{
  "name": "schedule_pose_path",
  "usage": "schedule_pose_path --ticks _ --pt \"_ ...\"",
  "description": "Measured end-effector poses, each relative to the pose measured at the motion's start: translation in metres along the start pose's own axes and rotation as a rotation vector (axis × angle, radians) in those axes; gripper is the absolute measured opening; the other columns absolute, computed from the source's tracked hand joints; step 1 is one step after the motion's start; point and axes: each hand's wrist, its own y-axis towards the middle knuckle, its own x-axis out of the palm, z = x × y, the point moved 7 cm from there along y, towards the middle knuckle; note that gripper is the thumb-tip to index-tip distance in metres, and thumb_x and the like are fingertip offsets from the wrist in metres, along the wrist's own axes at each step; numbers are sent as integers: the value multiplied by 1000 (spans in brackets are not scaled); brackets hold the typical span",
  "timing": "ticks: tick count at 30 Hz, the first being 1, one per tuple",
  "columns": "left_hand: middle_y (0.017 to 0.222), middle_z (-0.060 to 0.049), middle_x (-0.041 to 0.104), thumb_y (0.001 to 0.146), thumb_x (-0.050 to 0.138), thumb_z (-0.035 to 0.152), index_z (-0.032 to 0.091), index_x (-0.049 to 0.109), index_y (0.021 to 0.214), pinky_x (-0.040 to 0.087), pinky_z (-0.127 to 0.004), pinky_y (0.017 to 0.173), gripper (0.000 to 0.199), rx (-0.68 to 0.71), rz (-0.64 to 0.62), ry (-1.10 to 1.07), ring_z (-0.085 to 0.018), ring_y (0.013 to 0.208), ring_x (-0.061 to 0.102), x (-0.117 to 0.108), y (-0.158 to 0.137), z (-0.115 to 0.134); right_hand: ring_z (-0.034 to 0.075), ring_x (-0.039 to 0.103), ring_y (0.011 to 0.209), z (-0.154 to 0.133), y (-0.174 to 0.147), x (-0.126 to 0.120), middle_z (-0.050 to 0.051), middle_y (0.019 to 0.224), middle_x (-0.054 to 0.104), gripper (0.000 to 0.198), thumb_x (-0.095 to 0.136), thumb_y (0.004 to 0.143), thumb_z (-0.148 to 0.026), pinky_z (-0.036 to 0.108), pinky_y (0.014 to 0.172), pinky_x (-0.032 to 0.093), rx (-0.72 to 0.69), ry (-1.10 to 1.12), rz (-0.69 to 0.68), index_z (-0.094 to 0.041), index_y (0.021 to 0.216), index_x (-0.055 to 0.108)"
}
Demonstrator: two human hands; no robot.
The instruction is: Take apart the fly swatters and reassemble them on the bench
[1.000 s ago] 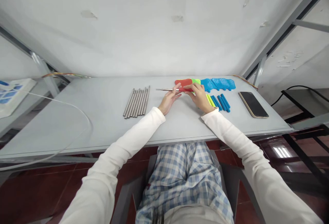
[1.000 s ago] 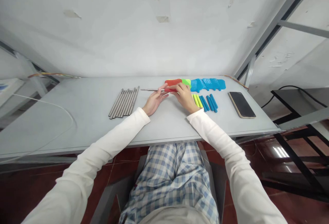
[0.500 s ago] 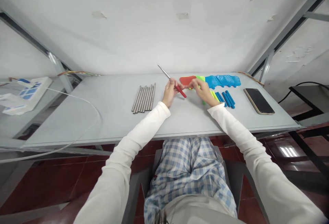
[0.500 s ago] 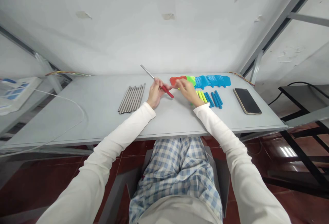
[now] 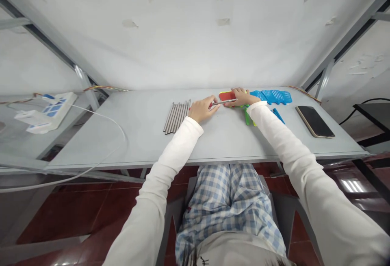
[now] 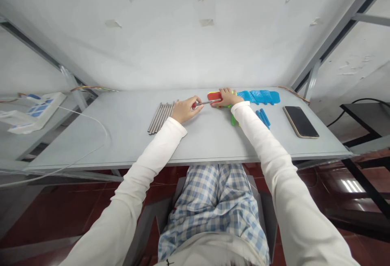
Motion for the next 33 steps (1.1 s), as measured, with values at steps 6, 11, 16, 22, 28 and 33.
schedule_pose_path --ticks 6,11,16,22,28,33 --pt "88 -3 64 91 46 48 27 65 100 33 -28 65 30 -71 -9 106 -18 79 58 3 -1 -27 45 23 140 7 6 -7 20 148 36 119 74 49 -74 66 111 13 -19 67 -41 -21 147 31" --pt "90 -4 63 92 45 46 28 67 102 33 -29 66 31 -67 7 126 -19 83 59 3 -1 -29 45 32 132 -1 2 -26 22 138 42 113 85 47 -53 66 106 22 -89 138 270 -15 142 37" --pt "82 -2 65 92 44 49 27 68 96 28 -28 59 33 -81 -7 123 -16 73 59 2 -4 -20 28 56 110 13 -24 -28 12 119 60 51 70 71 -37 48 99 44 -68 645 438 -18 117 59" --pt "84 -3 68 90 45 59 26 71 90 27 -28 57 42 19 17 130 -16 74 61 6 -4 -21 21 66 92 40 -50 -14 5 93 72 36 76 68 -48 39 88 54 -30 1400 329 -21 91 68" --pt "83 -4 68 89 44 61 26 73 88 30 -28 56 46 47 144 152 -15 68 60 1 -3 -33 20 67 95 52 -60 -6 1 92 73 34 83 59 -32 35 89 56 -3 1714 314 -23 86 64" --pt "78 -3 66 89 45 61 26 74 87 32 -27 55 46 38 226 107 -12 61 56 -9 -4 -41 19 68 91 48 -64 -4 0 88 72 31 81 59 -24 34 88 55 -20 1734 262 -22 83 61"
